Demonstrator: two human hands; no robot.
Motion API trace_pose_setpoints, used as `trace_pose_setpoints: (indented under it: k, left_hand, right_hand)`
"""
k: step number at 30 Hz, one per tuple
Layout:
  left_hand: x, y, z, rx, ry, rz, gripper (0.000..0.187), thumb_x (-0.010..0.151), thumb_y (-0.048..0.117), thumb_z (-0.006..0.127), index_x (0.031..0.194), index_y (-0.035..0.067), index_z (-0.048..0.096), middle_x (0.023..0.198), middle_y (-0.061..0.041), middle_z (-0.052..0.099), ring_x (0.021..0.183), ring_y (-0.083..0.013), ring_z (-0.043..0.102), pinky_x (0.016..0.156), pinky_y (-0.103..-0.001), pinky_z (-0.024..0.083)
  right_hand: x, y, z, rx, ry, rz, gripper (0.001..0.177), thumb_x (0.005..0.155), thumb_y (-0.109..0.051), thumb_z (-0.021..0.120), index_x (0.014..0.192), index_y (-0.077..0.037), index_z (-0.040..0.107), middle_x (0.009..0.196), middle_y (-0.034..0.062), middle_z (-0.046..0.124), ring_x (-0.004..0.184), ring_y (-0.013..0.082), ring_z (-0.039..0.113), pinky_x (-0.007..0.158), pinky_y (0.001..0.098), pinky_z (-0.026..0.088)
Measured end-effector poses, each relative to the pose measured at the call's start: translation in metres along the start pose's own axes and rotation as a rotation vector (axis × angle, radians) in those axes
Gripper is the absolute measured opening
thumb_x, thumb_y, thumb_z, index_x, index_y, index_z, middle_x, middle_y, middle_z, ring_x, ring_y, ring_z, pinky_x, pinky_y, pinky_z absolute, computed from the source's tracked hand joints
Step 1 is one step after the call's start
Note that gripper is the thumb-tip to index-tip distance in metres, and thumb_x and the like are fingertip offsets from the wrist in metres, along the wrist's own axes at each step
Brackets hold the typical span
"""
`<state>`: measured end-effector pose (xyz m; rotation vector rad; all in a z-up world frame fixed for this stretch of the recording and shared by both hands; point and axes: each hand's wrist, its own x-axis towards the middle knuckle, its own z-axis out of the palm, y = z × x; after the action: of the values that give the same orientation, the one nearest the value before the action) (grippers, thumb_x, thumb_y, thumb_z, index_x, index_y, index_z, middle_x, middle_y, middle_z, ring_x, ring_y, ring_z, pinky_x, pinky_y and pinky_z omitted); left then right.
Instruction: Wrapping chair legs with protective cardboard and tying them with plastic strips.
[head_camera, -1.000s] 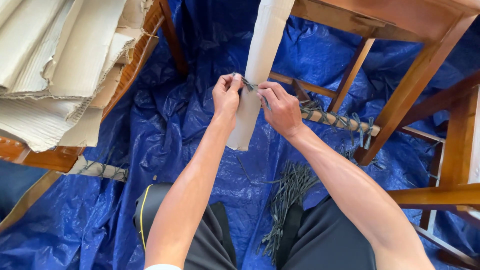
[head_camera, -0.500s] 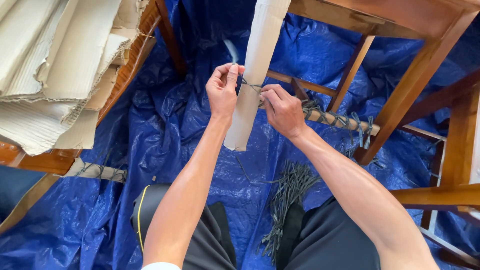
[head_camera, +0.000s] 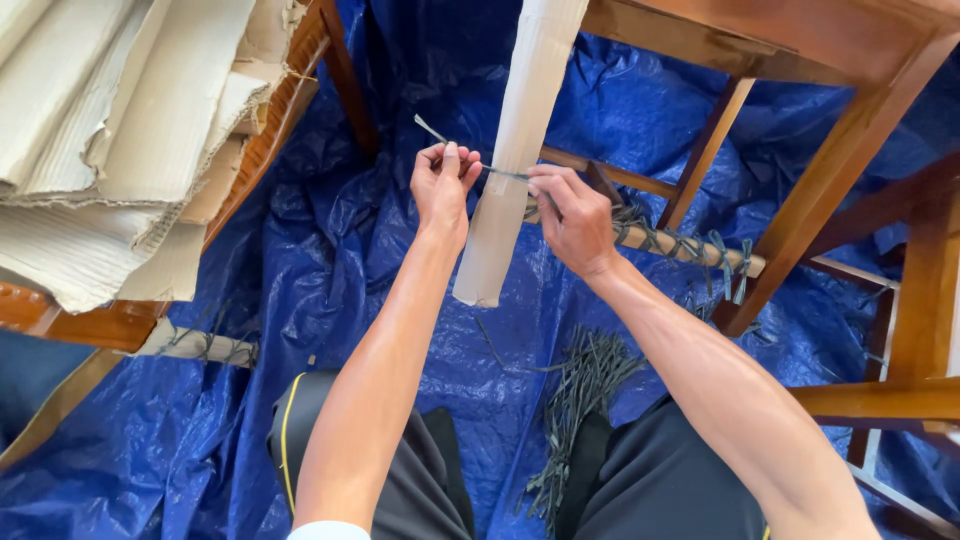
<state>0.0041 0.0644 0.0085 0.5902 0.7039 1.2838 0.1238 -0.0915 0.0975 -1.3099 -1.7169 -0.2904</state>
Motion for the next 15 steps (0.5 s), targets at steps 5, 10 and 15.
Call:
trace_pose_setpoints:
  k: [5, 10, 15]
  left_hand:
    - [-0.03, 0.021, -0.007, 0.124, -0.089, 0.046, 0.009, 0.103, 0.014, 0.06, 0.107, 0.006, 0.055, 0.095, -0.005, 0.069, 0.086, -0.0139, 0.072, 0.07, -0.027, 0.06]
    - [-0.065, 0.047, -0.001, 0.431, -0.278, 0.346, 0.009, 0.106, 0.014, 0.06, 0.108, 0.007, 0.056, 0.095, -0.003, 0.072, 0.089, -0.01, 0.073, 0.065, -0.023, 0.053]
    - [-0.089, 0.069, 0.025, 0.704, -0.33, 0.639, 0.011, 0.102, 0.012, 0.072, 0.106, 0.003, 0.069, 0.095, -0.005, 0.076, 0.085, -0.0124, 0.074, 0.076, -0.028, 0.058]
  right_hand:
    - [0.013, -0.006, 0.03, 0.302, 0.014, 0.292, 0.002, 0.103, -0.002, 0.063, 0.104, 0.0, 0.062, 0.102, 0.0092, 0.075, 0.068, 0.0163, 0.069, 0.061, 0.0284, 0.054]
    - [0.021, -0.004, 0.053, 0.46, 0.03, 0.526, 0.009, 0.105, -0.006, 0.064, 0.101, 0.0, 0.06, 0.084, 0.0069, 0.074, 0.06, 0.0089, 0.065, 0.055, 0.0255, 0.051]
    - [0.018, 0.002, 0.053, 0.328, -0.029, 0.45, 0.009, 0.102, -0.006, 0.066, 0.097, 0.001, 0.063, 0.076, 0.009, 0.069, 0.064, 0.0129, 0.069, 0.058, 0.0284, 0.052]
